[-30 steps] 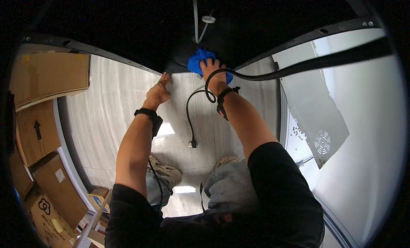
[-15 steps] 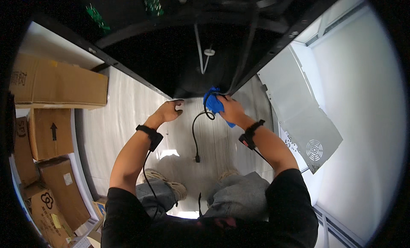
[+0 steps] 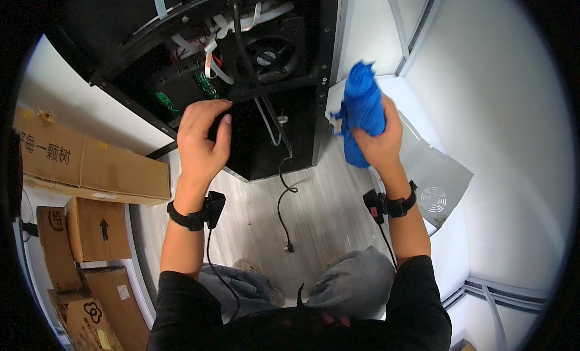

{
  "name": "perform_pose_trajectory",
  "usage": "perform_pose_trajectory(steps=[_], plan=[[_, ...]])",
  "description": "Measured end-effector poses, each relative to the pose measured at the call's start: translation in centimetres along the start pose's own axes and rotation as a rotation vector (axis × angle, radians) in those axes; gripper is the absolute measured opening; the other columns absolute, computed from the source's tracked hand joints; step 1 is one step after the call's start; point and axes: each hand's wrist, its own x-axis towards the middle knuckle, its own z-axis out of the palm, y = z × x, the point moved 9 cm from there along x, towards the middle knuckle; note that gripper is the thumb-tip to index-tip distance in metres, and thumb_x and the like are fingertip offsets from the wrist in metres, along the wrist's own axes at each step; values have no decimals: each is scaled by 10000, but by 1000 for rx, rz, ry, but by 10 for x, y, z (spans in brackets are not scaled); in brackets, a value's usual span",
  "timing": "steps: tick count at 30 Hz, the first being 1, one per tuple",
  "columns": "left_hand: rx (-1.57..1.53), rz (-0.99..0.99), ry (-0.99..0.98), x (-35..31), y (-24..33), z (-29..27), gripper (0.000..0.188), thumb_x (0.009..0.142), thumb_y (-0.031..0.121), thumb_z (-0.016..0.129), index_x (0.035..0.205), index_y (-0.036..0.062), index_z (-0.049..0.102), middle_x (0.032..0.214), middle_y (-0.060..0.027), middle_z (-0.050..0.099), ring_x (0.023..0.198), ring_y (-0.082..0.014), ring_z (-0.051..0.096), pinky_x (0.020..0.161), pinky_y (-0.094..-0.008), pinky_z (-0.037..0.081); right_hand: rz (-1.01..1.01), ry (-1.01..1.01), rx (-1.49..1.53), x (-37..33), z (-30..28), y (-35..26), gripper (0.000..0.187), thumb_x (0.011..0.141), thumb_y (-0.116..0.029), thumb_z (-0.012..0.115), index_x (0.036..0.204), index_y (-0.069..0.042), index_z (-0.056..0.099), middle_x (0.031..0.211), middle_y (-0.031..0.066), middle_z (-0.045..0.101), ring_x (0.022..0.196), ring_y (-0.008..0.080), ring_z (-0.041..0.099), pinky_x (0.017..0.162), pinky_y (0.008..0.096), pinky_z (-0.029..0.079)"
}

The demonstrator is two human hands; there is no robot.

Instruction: The person wipes the interior of an open electronic device with a blue cloth, then places a metal backplate over the opening. They align the plate and use a screwdriver to fasten screws into the device's frame, securing the backplate in place.

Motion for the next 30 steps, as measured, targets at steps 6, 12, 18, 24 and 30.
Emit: perform_pose_trajectory(steps=[6,12,18,24,30], plan=[[179,-124,45,-8,-13,-3,386,747,62,684,1131,49,643,1181,-128,611,1111,-320,538,974,-405,396,-379,248,-178,25,35,-104,748,621,10,659,1347,-80,501,1288,198,501,1087,353,580,928,386,472],[134,-180,-12,-8,-20,-2,380,757,58,671,1134,26,630,1154,-117,617,1094,-311,532,967,-394,390,-171,275,-232,-3,77,-73,703,624,-3,663,1311,-101,551,1313,216,470,1146,420,521,952,430,452],[105,-144,-99,-12,-21,2,482,685,1,630,1167,28,623,1147,-92,604,1102,-302,512,988,-414,361,-156,264,-282,-23,108,-79,664,641,-3,654,1290,-121,577,1315,212,482,1118,430,529,950,451,453],[102,-147,-154,-12,-21,6,539,672,6,641,1207,65,613,1161,-82,586,1102,-289,490,997,-406,327,-247,131,-277,-27,133,-103,645,644,-8,698,1268,-140,601,1324,149,479,955,378,560,829,450,474],[193,-152,-148,-14,-21,13,542,693,58,657,1230,105,594,1133,-90,544,1116,-296,454,1004,-427,296,-157,120,-263,-24,130,-93,720,641,0,714,1327,-144,551,1313,187,459,1038,410,543,888,465,465]])
